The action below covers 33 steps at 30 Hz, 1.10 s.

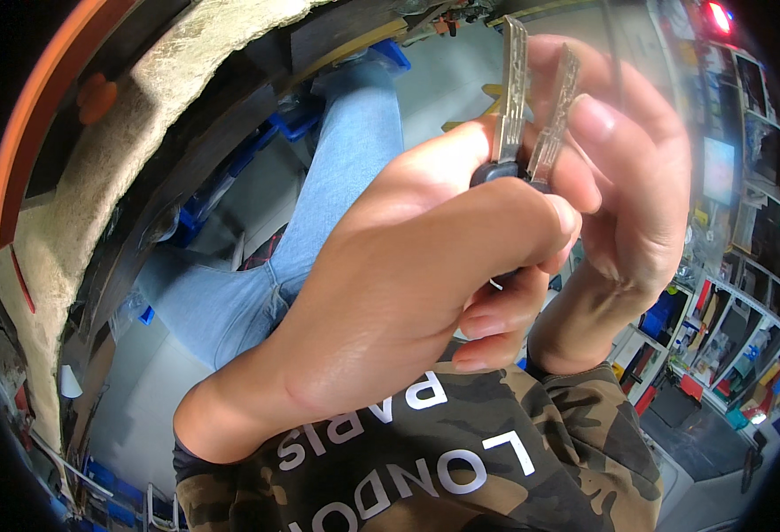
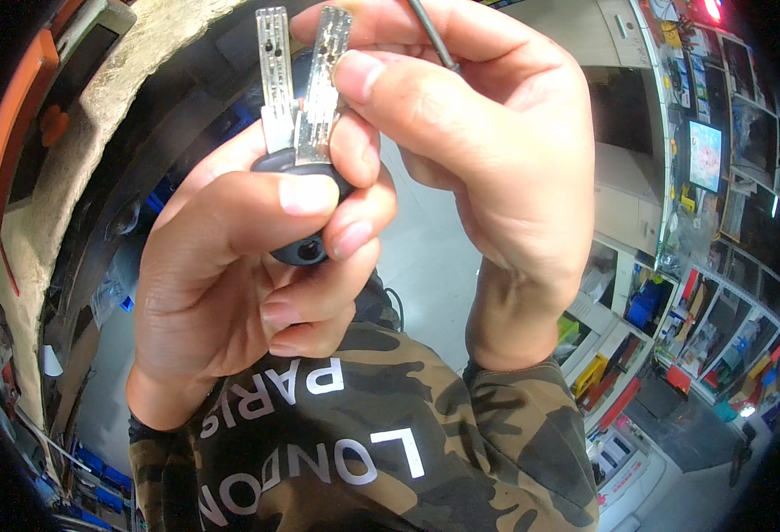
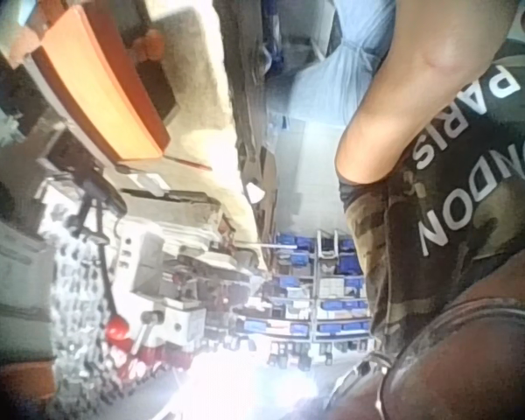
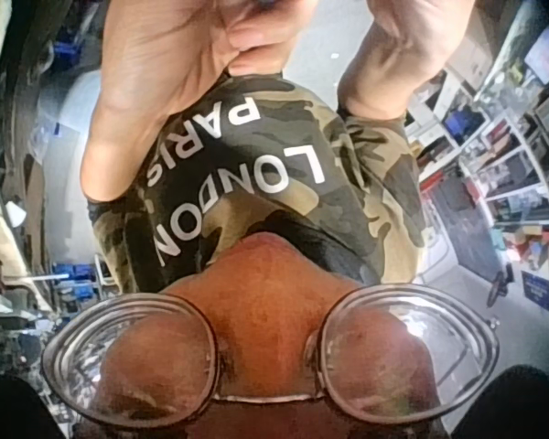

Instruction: The person compares two metal key blanks, then inserts one into a black key head. They use a small metal tool to adjust the key head, place the assembled key into a plastic bag, and retrieve another bag from a drawer.

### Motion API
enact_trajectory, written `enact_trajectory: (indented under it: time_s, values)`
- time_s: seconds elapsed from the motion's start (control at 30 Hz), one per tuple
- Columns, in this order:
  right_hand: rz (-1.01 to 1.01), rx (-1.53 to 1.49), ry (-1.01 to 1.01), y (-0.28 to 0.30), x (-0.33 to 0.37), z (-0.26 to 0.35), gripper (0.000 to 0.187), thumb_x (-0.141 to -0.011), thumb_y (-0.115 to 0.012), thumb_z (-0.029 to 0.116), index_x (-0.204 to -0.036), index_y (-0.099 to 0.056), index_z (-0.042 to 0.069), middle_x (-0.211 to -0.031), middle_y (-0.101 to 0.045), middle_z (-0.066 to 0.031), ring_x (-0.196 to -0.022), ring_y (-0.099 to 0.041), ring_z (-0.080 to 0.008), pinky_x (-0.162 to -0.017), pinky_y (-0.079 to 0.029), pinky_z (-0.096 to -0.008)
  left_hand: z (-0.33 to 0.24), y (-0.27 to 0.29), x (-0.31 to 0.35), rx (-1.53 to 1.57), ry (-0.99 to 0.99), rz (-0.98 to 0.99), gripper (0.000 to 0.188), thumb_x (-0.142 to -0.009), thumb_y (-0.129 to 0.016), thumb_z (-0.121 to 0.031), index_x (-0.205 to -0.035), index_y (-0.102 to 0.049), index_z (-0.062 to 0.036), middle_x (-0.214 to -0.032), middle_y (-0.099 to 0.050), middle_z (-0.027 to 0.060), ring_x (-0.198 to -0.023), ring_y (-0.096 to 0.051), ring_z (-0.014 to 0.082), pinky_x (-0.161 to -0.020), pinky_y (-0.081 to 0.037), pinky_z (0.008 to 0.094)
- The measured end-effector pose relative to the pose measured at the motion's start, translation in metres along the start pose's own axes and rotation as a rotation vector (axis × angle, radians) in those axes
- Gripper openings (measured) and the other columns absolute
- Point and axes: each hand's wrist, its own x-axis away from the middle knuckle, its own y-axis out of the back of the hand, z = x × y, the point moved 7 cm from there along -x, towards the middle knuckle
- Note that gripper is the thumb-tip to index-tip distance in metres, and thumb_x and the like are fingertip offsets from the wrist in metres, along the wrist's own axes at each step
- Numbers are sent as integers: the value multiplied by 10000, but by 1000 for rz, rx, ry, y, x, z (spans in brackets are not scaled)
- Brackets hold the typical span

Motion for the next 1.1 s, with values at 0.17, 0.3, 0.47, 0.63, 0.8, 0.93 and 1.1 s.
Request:
enact_trajectory:
  time_s: [0.17, 0.3, 0.47, 0.63, 0.8, 0.93, 1.1]
  values:
    - [36, -4, 13, -4, 1, 0, 406, -701, -561, 204, -985, -546, -85, -767, -583, -94, -618, -564, -115, -578, -457, -194, -1, -1, 0, -36, -25, 18, 186, -836, -424, -121, -969, -400, 7, -764, -457, 95, -411, -333, 70, -328, -273, 194]
    - [38, -50, 1, -6, 0, -1, 393, -700, -564, 205, -976, -544, -74, -783, -583, -93, -628, -575, -123, -586, -469, -196, -2, 1, 0, -69, -38, -6, 183, -838, -434, -130, -961, -401, 2, -767, -454, 90, -409, -330, 64, -330, -272, 192]
    - [76, 75, -27, -2, -1, 3, 386, -698, -580, 201, -973, -541, -67, -791, -577, -83, -643, -580, -121, -585, -477, -191, -1, 0, 0, -97, -38, -11, 183, -842, -439, -139, -956, -402, -1, -770, -447, 84, -412, -328, 59, -330, -273, 189]
    - [37, 20, -55, 3, -2, 0, 363, -702, -594, 180, -964, -538, -64, -813, -570, -81, -638, -571, -112, -563, -466, -180, -1, -1, -1, -70, -35, 4, 184, -847, -438, -142, -961, -399, -2, -768, -442, 82, -416, -327, 59, -330, -274, 189]
    - [68, -124, -30, 3, -2, -3, 336, -713, -587, 155, -957, -531, -71, -870, -562, -104, -655, -557, -118, -587, -474, -197, 1, -1, 0, -31, -14, 14, 187, -853, -428, -140, -968, -395, 4, -769, -440, 83, -417, -324, 61, -330, -271, 185]
    - [-98, -126, 88, 3, 5, -5, 334, -722, -581, 151, -962, -525, -74, -910, -551, -120, -698, -555, -130, -622, -475, -210, 0, -1, 1, -28, -37, 28, 184, -854, -421, -135, -964, -396, 10, -770, -439, 86, -420, -327, 63, -331, -271, 185]
    - [-77, -65, 55, 1, 3, -2, 366, -721, -586, 158, -994, -510, -74, -942, -556, -135, -754, -552, -140, -653, -476, -217, -1, 2, 3, -41, -37, 37, 177, -850, -410, -115, -967, -396, 17, -776, -442, 96, -422, -333, 68, -331, -277, 192]
